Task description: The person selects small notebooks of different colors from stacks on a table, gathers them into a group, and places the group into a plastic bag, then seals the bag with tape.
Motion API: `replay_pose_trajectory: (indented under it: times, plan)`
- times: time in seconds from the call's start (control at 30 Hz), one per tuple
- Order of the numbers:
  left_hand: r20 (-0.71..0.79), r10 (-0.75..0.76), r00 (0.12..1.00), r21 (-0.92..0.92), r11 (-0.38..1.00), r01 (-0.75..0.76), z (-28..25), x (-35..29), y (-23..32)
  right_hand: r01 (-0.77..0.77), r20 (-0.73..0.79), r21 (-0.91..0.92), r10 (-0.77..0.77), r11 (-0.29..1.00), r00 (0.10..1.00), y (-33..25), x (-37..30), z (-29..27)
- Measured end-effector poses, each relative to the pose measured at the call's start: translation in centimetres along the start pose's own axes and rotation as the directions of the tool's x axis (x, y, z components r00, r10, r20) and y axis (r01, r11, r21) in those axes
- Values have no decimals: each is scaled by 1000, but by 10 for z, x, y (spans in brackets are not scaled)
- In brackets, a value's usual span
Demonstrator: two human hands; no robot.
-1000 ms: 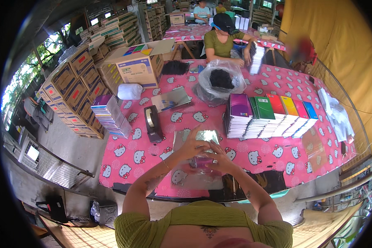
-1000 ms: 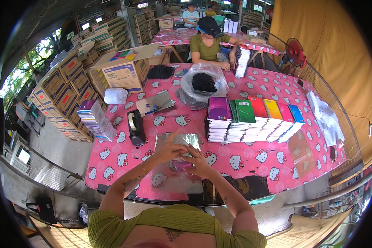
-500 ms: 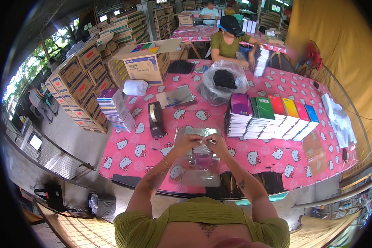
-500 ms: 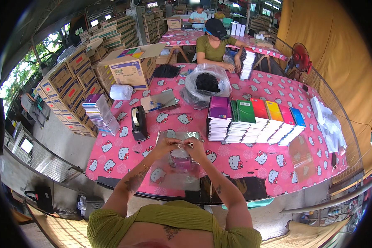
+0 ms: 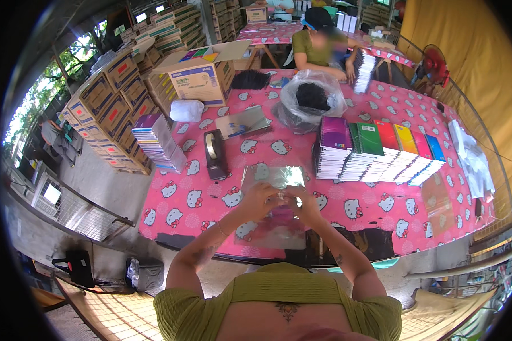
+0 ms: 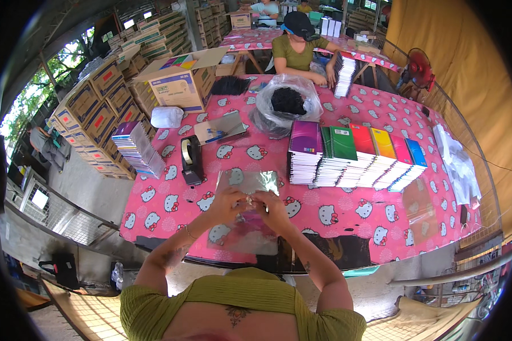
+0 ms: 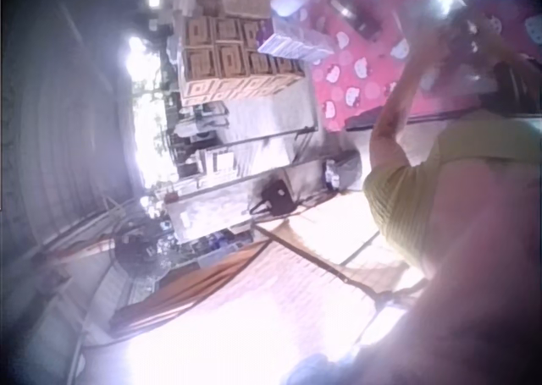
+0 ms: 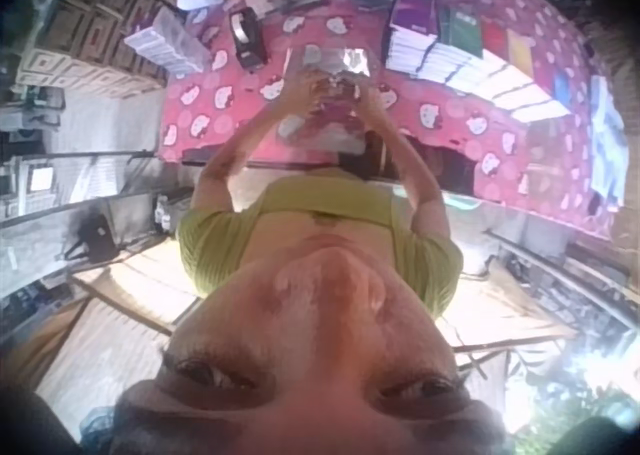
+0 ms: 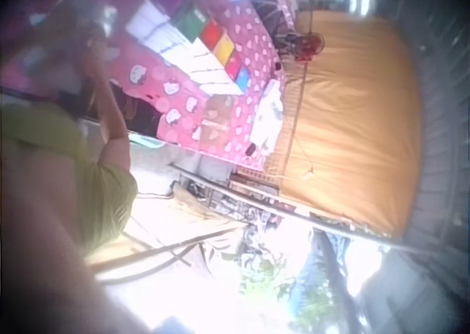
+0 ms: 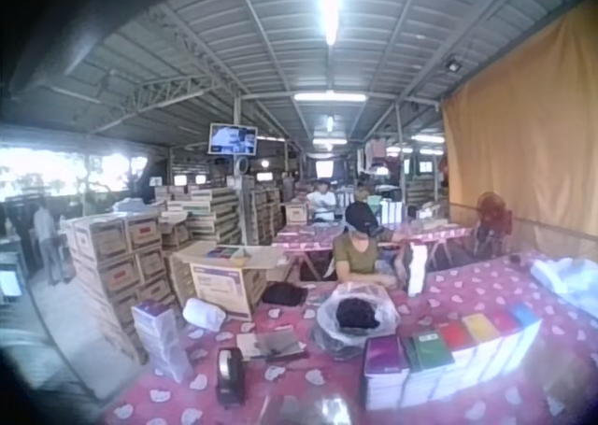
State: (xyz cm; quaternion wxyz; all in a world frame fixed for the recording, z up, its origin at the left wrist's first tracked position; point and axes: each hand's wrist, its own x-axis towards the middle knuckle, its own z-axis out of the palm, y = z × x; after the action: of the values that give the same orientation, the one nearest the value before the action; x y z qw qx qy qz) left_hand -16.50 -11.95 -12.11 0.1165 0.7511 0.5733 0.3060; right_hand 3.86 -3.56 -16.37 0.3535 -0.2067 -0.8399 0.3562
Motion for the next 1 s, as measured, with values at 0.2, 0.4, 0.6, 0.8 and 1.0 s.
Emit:
replay_pose_trajectory:
  times: [0.2,0.4,0.6,0.8,1.0]
  plan:
    - [-2,-233,973,280,933,224,12,30,12,60,-163,-310,-115,949,980,-11,25,-7]
    - [230,-477,848,-480,703,525,40,36,-87,-298,4,323,314,898,950,18,24,1]
    - [-825,-210,525,260,684,681,-17,-7,-168,-362,-60,455,434,813,899,25,20,12]
    - [-150,-921,359,-798,327,506,-44,-40,-216,-378,-53,465,452,800,891,26,19,12]
    - [-538,-732,418,-615,680,400,-21,-69,-245,-309,-86,376,365,874,927,13,24,15]
